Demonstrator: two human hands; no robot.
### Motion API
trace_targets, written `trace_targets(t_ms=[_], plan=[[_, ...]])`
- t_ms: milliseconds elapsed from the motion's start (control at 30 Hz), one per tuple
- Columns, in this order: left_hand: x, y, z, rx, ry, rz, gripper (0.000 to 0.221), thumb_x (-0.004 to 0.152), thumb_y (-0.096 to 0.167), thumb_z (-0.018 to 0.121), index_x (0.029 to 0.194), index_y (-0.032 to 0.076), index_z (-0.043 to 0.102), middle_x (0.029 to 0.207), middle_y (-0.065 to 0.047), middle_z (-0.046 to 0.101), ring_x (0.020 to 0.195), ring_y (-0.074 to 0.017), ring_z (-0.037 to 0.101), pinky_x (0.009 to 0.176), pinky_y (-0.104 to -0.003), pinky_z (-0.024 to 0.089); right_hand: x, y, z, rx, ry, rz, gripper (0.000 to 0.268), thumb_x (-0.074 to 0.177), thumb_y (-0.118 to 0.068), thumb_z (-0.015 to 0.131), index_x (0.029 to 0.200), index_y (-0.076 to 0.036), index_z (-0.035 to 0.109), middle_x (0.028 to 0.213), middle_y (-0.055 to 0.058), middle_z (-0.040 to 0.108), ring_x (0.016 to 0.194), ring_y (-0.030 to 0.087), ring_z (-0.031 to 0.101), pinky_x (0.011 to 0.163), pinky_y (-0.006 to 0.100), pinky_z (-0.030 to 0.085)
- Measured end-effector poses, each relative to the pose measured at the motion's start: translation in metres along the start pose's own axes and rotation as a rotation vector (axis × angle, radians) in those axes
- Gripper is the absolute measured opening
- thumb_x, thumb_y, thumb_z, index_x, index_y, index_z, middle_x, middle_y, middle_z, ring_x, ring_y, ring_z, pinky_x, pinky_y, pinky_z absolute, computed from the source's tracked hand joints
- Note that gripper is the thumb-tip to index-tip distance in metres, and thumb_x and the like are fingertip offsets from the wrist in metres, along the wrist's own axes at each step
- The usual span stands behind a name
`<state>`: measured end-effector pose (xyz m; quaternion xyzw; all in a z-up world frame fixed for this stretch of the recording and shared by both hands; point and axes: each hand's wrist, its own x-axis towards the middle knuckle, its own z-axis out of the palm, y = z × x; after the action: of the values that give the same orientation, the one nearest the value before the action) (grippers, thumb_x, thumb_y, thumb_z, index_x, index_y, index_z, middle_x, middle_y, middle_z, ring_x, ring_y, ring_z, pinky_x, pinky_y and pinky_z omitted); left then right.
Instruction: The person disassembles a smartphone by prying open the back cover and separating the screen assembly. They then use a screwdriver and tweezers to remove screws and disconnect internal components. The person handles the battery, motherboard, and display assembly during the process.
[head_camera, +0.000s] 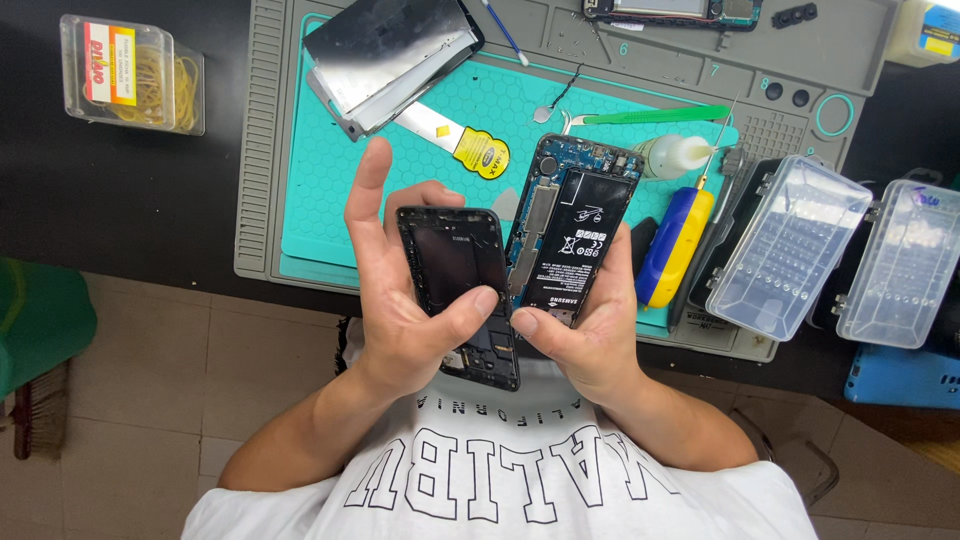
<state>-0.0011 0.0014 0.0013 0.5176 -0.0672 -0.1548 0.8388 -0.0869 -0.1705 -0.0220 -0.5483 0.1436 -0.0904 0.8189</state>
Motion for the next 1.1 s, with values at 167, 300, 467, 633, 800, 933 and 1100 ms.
trace_targets(t_ms=[167,300,467,633,800,933,1100], plan=[[0.010,0.011,-0.012,0.133,0.047,0.018,0.132,0.091,0.006,0.094,0.190,0.022,0.009,0.150,-0.015,0.060,0.117,-0.0227,0.072,0.094,-0.037,0.071,0.015,-0.002,-0.006,0.311,0.053,0.188,0.095,0.088,-0.024,0.101,0.161,-0.008,0.042,0.116,0.029,0.077,0.077,0.048,0.084,0.063,0.054,0.074],[0.035,0.016,-0.055,0.383,0.090,0.136,0.120,0.096,0.002,0.092,0.192,0.022,0.021,0.159,-0.019,0.059,0.122,-0.0216,0.070,0.110,-0.034,0.068,0.027,0.004,-0.034,0.644,-0.124,0.335,0.029,0.116,-0.034,0.069,0.129,-0.011,0.058,0.103,0.012,0.063,0.070,0.028,0.073,0.035,0.038,0.050],[0.055,0.015,-0.074,0.772,-0.009,0.282,0.091,0.104,0.015,0.084,0.180,0.007,0.036,0.167,-0.014,0.046,0.150,-0.0298,0.056,0.139,-0.044,0.042,0.027,-0.001,-0.024,0.711,-0.142,0.417,0.024,0.117,-0.031,0.064,0.129,-0.012,0.053,0.091,0.008,0.059,0.068,0.024,0.070,0.035,0.036,0.044],[0.058,0.014,-0.067,0.701,-0.005,0.257,0.096,0.103,0.015,0.085,0.182,0.010,0.032,0.170,-0.015,0.044,0.152,-0.0275,0.054,0.135,-0.040,0.045,0.023,-0.001,-0.015,0.724,-0.170,0.409,0.031,0.117,-0.031,0.067,0.138,-0.014,0.052,0.093,0.010,0.062,0.068,0.025,0.073,0.034,0.036,0.042],[0.059,0.008,-0.067,0.646,0.016,0.260,0.099,0.102,0.017,0.086,0.183,0.011,0.031,0.178,-0.011,0.041,0.153,-0.0270,0.056,0.136,-0.039,0.046,0.022,0.002,-0.013,0.733,-0.181,0.424,0.034,0.116,-0.028,0.068,0.140,-0.011,0.050,0.092,0.013,0.061,0.070,0.028,0.075,0.035,0.037,0.046],[0.060,0.009,-0.067,0.677,-0.042,0.176,0.098,0.101,0.018,0.087,0.182,0.014,0.033,0.154,-0.021,0.056,0.145,-0.0255,0.056,0.128,-0.040,0.048,0.021,0.002,-0.018,0.743,-0.181,0.434,0.042,0.114,-0.026,0.069,0.147,-0.009,0.049,0.093,0.016,0.062,0.079,0.035,0.077,0.039,0.041,0.054],[0.062,0.015,-0.057,0.910,-0.097,0.181,0.092,0.101,-0.001,0.085,0.179,0.008,0.036,0.162,-0.019,0.047,0.156,-0.0307,0.054,0.114,-0.038,0.055,0.019,-0.028,-0.026,0.439,-0.163,0.326,0.091,0.105,-0.018,0.084,0.178,-0.005,0.031,0.135,0.029,0.073,0.093,0.054,0.083,0.082,0.067,0.074]])
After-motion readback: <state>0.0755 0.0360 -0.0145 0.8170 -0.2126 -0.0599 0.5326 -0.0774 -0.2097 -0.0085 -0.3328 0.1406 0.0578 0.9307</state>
